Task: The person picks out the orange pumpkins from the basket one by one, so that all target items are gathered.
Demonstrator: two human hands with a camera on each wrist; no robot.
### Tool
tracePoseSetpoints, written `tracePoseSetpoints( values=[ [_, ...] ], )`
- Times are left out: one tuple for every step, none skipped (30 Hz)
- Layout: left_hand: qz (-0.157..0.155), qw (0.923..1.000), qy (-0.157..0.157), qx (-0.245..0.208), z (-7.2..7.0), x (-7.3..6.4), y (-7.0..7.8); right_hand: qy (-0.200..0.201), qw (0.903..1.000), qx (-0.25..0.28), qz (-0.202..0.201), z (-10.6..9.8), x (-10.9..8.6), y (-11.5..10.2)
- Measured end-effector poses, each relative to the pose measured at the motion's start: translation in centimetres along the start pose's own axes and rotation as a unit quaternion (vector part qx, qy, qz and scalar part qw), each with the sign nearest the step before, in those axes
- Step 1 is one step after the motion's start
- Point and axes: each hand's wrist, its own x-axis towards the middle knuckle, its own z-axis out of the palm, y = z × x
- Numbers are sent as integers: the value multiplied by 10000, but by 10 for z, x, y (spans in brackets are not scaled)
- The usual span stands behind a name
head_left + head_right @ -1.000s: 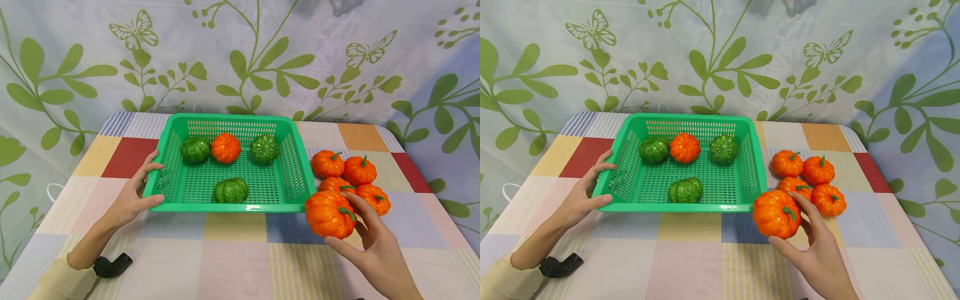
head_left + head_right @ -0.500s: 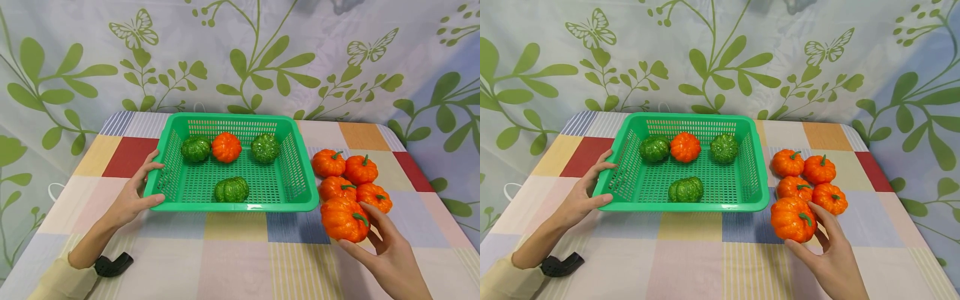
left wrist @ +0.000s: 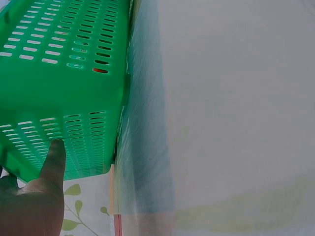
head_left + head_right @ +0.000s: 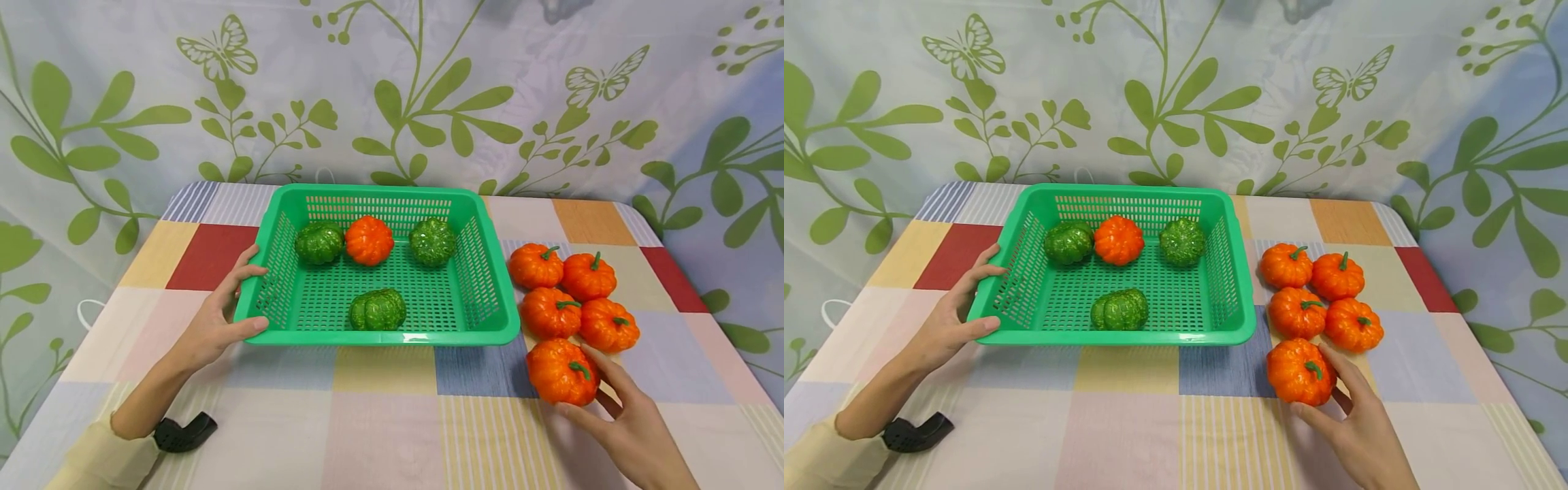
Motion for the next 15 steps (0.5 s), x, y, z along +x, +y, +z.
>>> tracePoseSetpoints(
  values=[
    [-1,10000,6,23,0,0,0,1,10000,9,-26,0,0,2],
    [-4,10000,13,38,0,0,0,1,10000,38,-28,1,1,4],
    [-5,10000,22,53,0,0,0,-7,10000,75,-29,1,2,7],
    [-5,10000,20,46,0,0,-1,-13,10000,83,-3,1,3,9],
    [-5,10000,18,43,0,0,-1,-25,9999,94,47,1,4,11],
    [-1,10000,13,45,0,0,-1,-42,9999,102,120,0,5,14],
    [6,10000,7,56,0,0,-1,-65,9997,118,200,0,5,16],
    [10,10000,-1,56,0,0,-1,-92,9995,129,289,-1,6,18],
    [24,10000,-4,62,0,0,-1,-120,9992,120,367,-1,7,19],
    [54,10000,-1,82,0,0,-1,-143,9989,117,428,-2,7,21],
    [76,9999,11,115,0,0,-1,-166,9987,154,466,-2,8,22],
    [89,9999,25,140,-1,-1,-1,-192,9985,190,485,-1,9,22],
    [108,9998,20,144,-1,0,-1,-188,9984,208,485,-2,8,23],
    [113,9998,1,137,0,0,-1,-174,9985,211,484,-2,8,23],
    [121,9999,-16,119,0,1,-2,-154,9985,221,477,-3,7,23]
  ],
)
